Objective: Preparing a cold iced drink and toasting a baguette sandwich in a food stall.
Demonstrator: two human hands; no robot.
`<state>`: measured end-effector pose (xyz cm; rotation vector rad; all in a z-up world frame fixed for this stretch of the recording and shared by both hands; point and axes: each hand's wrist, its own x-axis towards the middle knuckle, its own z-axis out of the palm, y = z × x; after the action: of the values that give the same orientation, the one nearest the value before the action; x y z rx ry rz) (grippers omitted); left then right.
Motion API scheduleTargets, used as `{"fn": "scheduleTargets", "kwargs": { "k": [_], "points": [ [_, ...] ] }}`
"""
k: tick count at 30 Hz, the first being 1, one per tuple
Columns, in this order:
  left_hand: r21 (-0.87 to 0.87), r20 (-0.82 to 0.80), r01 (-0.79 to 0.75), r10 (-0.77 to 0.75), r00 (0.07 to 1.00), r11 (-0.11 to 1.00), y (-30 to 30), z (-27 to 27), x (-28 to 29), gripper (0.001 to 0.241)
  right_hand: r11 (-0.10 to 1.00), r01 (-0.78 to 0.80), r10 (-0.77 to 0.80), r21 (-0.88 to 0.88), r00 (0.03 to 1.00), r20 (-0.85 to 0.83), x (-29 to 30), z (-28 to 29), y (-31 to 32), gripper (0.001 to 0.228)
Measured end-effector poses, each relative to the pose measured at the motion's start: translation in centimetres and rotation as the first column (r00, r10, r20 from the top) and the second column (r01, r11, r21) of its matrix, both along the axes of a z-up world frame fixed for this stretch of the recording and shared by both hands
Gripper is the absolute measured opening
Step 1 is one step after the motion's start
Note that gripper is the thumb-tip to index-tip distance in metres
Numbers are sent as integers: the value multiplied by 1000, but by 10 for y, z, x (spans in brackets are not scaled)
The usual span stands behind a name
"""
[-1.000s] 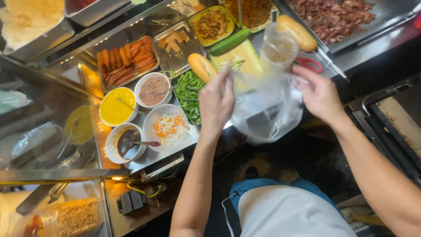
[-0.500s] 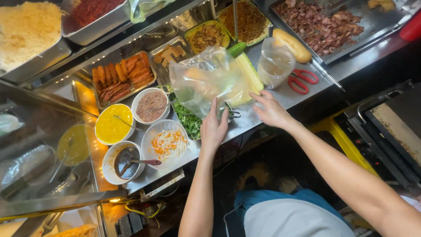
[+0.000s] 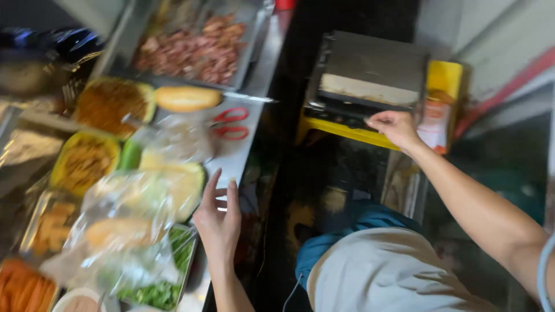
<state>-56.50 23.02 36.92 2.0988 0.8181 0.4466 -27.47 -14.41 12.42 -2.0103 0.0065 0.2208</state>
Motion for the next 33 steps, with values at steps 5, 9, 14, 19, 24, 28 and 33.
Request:
{"fn": "scheduleTargets", "kwargs": {
  "k": [5, 9, 14, 19, 24, 28, 33],
  "points": [
    [-250, -266, 468, -525, 809, 848, -66, -13, 89, 57, 899, 378, -397, -224, 917, -47, 22, -98, -152, 26],
    [-320, -270, 581, -659, 702, 749, -128, -19, 157, 51, 738, 445, -578, -507, 805, -135, 20, -194, -245, 19],
    [-347, -261, 623, -710, 654, 701, -203, -35, 227, 46, 726, 157, -471, -669, 823, -318, 15, -187, -250, 37],
    [-361, -227, 680, -768, 599, 638, -258, -34, 270, 44, 708, -79, -352, -701, 822, -447, 28, -169, -223, 44],
    [-359, -272, 729, -813, 515, 582, -279, -58, 286, 45, 663, -114, -398, -740, 783, -478, 35, -203, -225, 32],
    [-354, -293, 736, -816, 498, 576, -291, -68, 291, 43, 682, -174, -333, -710, 791, -514, 37, -155, -219, 35],
    [-369, -313, 754, -836, 450, 544, -305, -92, 293, 43, 769, -178, -128, -614, 898, -421, 38, -175, -239, 38]
  ]
}}
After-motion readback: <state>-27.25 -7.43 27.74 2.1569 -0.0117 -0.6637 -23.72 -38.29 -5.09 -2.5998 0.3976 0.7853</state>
